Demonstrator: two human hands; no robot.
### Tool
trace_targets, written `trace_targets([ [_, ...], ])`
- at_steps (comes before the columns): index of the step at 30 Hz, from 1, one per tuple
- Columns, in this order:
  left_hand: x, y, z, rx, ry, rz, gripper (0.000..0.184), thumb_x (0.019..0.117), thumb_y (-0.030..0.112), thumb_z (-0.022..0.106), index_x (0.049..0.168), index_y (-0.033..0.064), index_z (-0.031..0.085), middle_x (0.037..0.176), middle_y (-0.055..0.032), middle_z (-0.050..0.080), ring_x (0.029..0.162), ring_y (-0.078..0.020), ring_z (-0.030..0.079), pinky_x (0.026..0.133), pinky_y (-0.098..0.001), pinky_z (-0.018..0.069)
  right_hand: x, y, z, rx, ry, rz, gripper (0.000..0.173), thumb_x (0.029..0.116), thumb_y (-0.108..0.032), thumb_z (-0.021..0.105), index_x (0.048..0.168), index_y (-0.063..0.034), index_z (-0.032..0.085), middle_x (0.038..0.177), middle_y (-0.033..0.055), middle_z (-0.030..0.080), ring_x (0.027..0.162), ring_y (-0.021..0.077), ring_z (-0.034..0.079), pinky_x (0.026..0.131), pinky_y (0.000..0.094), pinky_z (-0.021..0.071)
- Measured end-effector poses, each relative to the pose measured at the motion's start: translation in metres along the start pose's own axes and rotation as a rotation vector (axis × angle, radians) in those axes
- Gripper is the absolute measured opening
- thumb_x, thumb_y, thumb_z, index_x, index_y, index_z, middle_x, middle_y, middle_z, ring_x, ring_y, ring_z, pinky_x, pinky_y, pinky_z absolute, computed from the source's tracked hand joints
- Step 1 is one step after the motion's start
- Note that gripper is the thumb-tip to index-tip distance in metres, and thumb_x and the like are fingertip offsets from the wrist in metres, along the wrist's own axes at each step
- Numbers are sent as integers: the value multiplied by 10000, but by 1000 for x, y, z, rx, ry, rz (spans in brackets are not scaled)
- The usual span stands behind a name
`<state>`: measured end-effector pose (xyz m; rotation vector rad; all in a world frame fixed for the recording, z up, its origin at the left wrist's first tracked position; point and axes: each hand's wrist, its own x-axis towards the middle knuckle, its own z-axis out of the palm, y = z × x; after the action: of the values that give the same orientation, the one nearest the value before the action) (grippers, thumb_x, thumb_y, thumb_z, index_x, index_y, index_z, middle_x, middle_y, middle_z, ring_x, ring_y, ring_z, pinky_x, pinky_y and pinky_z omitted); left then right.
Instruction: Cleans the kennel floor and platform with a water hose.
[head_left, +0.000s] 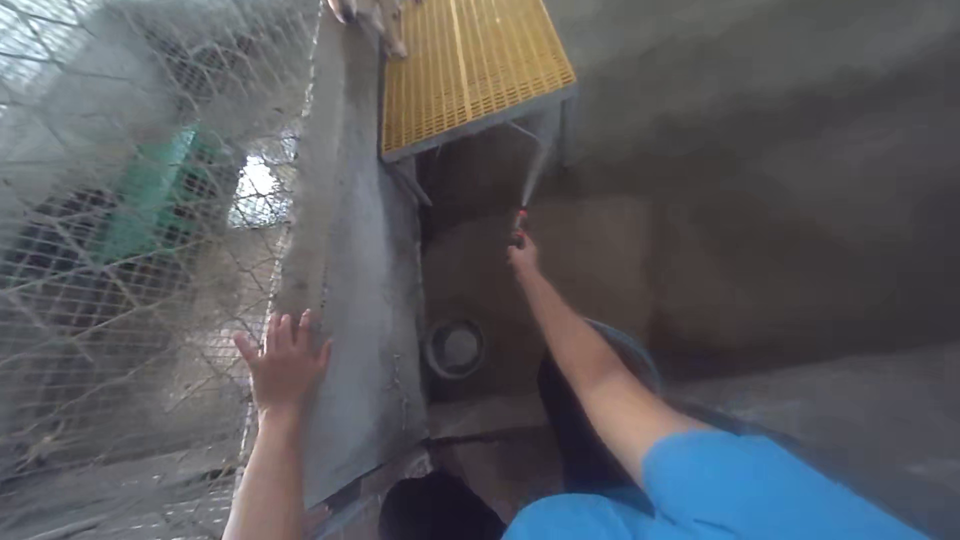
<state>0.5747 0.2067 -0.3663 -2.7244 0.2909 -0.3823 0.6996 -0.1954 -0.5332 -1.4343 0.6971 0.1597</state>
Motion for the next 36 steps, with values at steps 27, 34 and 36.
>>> trace_targets([
  [27,2,3,-4,48,-41,-26,642,987,494,512,1434,39,577,1429,-295,557,1413,-497,443,1137,-790,114,-22,-10,-11,-332,-321,-123,396,1052,-118,552,1445,-62,557,1202,258,658,955,364,658,820,519,535],
  [34,3,0,-2,31,-45,-29,639,988,500,492,1437,52,578,1441,-295,546,1418,-496,436,1137,-795,108,-12,-7,-15,-269,-273,-231,428,1053,-134,555,1475,-62,536,1240,256,665,995,379,687,855,539,561],
  [36,3,-1,-2,17,-47,-31,643,988,498,490,1431,41,581,1443,-299,543,1419,-504,430,1138,-793,99,-12,-6,-15,-237,-236,-270,432,1049,-123,555,1474,-51,536,1244,265,665,1017,394,689,875,553,558],
])
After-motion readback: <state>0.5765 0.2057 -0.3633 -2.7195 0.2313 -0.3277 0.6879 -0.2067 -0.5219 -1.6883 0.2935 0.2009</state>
